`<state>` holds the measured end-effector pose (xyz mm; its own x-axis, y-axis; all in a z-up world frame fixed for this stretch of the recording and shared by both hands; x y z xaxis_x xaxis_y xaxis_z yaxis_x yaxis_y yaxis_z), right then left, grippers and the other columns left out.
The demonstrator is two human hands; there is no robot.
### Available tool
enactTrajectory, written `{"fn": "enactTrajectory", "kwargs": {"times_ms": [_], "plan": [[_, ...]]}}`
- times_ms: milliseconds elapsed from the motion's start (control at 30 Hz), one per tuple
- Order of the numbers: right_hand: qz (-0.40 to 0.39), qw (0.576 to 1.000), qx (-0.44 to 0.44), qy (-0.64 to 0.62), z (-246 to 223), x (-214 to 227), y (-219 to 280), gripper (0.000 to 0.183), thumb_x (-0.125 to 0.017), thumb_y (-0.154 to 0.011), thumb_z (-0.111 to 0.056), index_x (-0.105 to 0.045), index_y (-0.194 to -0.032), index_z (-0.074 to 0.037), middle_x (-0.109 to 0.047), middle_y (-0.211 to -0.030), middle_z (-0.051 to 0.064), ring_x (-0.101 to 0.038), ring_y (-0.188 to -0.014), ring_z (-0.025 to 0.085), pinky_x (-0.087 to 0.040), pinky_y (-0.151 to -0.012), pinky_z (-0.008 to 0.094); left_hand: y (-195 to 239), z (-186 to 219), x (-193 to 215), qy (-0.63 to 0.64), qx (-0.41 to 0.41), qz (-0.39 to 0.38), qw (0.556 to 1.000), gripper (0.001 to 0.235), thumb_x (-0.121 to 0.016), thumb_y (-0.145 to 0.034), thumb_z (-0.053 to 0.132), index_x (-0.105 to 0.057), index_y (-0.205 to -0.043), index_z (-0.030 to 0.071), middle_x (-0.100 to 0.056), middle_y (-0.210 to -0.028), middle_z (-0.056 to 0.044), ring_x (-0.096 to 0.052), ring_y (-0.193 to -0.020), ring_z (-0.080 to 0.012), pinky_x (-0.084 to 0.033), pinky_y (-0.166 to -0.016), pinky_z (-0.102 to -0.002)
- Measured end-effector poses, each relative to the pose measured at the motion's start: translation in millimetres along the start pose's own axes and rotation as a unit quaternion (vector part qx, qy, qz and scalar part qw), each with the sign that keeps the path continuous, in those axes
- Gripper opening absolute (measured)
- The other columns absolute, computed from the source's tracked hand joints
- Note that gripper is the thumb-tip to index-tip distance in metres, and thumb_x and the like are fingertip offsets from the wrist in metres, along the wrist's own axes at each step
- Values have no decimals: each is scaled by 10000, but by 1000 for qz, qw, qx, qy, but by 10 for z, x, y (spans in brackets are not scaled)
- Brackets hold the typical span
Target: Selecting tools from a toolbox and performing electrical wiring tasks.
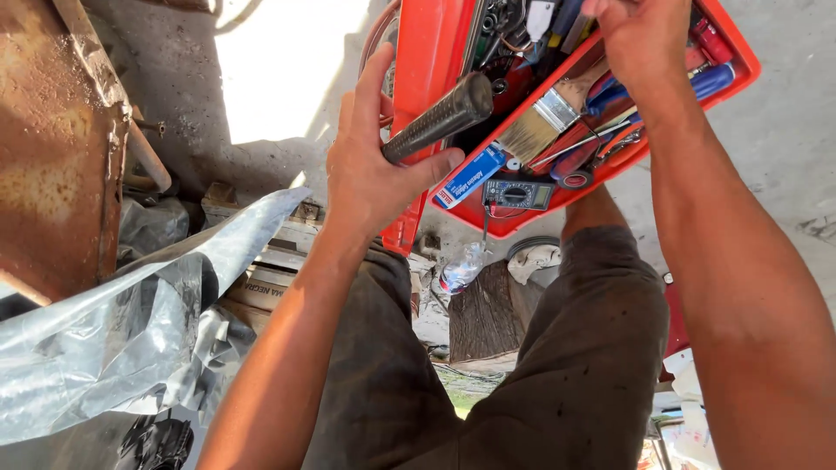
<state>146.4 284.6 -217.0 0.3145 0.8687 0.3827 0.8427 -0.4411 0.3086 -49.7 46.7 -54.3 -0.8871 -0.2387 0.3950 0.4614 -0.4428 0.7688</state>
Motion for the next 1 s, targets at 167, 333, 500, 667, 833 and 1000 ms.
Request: {"fn": "enactTrajectory", "kwargs": {"times_ms": [167,333,500,667,833,1000], "plan": [[-258,870,-74,413,-220,-802,-124,378,-673,-941,-361,-696,-1248,-143,-726,-1177,94,-644,-1128,319,-418,-978,498,12,92,-12,-15,-4,-9,1000,1033,-839,-757,585,-249,-1569,336,-561,-1219,-9,-644,-1149,-164,-552,-815,-364],[-405,714,-108,561,486,-1616,69,384,-560,-982,-389,-729,-1277,-210,-684,-1346,101,-550,-1281,358,-190,-1150,661,4,132,1,58,-1,-35,998,1025,-876,-722,512,-332,-1557,271,-511,-1241,-14,-631,-945,-115,-566,-724,-245],[-342,801,-161,463,715,-1776,-8,315,-611,-876,-142,-806,-1119,-178,-602,-1356,163,-486,-1249,381,-283,-1091,614,12,143,64,98,4,-3,995,1020,-861,-707,505,-359,-1551,232,-370,-1608,10,-522,-928,-103,-453,-759,-258],[-290,910,-161,251,-294,-722,-314,275,-538,-1090,-322,-516,-1318,-170,-546,-1262,144,-562,-1073,455,-480,-726,575,75,91,64,103,-110,63,987,1001,-929,-817,437,-342,-1599,224,-253,-1723,-60,-523,-846,-86,-497,-751,-240],[-33,983,-39,-176,-785,309,-292,234,-530,-1162,25,-526,-1378,-62,-626,-1284,127,-630,-1212,282,-569,-918,422,78,579,248,97,-40,87,991,944,-833,-767,524,-420,-1547,188,-514,-1498,65,-269,-661,-78,-317,-606,-205],[102,849,-341,-390,-940,478,289,87,-670,-1013,-103,-690,-933,-76,-675,-833,38,-571,-570,72,-534,-541,168,245,935,480,220,11,163,962,390,-707,-881,347,-642,-1215,156,-559,-848,83,-435,-507,-23,-352,-519,-206]]}}
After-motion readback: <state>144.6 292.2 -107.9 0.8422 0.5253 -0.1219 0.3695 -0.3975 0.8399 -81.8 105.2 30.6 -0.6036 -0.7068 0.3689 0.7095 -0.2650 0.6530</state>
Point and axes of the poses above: each hand's wrist, its own y-axis away from the middle knuckle, its own x-axis out of the back of the hand, z = x × y, the point moved 8 cm from there along -y, towards the middle knuckle
